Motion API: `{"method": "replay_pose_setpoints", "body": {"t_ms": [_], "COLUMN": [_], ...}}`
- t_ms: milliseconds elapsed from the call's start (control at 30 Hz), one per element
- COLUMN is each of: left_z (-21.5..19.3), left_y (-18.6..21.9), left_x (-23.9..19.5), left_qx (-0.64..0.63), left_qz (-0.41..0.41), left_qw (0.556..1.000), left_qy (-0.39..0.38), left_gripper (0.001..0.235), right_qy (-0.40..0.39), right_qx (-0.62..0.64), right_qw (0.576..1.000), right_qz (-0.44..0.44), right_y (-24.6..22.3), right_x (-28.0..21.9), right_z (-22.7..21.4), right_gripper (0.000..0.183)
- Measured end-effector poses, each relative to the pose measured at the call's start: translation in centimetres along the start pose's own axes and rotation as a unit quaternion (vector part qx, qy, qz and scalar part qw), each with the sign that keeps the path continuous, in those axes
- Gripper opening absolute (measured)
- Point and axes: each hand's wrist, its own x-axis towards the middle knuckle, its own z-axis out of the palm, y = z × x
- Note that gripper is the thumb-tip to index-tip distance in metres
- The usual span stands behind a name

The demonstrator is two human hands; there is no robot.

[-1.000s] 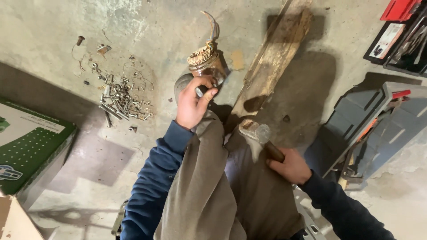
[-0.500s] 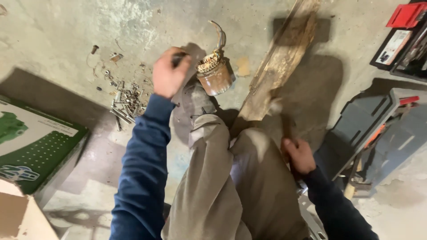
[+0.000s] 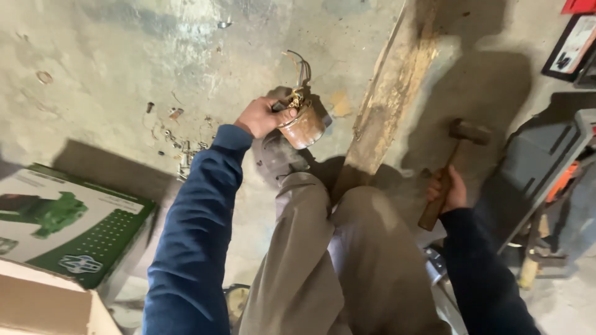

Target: Dismantling an electric motor stator to remove copper windings using a hammer and a chisel.

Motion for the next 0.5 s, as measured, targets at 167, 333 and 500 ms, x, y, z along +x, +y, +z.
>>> {"method": "replay_pose_setpoints", "body": {"t_ms": [167,333,500], "left_z": [1.9,6.5,9.2], "left_y": [8.5,17.7,23.5], "left_x": [-1.1,-3.8,-3.4], "left_qx": [0.217,0.380,0.266], "left_qz": [-0.064,-0.023,-0.013], "left_qw": [0.974,0.921,0.954], "left_qy": [0.002,0.084,0.137], "left_gripper": [0.045,0.033,0.030], "right_qy": [0.056,0.268,0.116], "right_qx": [-0.008,-0.295,-0.364], "right_qw": [0.998,0.899,0.810], "right_qz": [-0.025,-0.182,-0.445], "right_y": [1.7,4.2,0.7], "right_x": [1.6,0.9,-5.8], "right_z": [-0.9,-1.5,13.5], "right_gripper": [0.049,0.058,0.077]}}
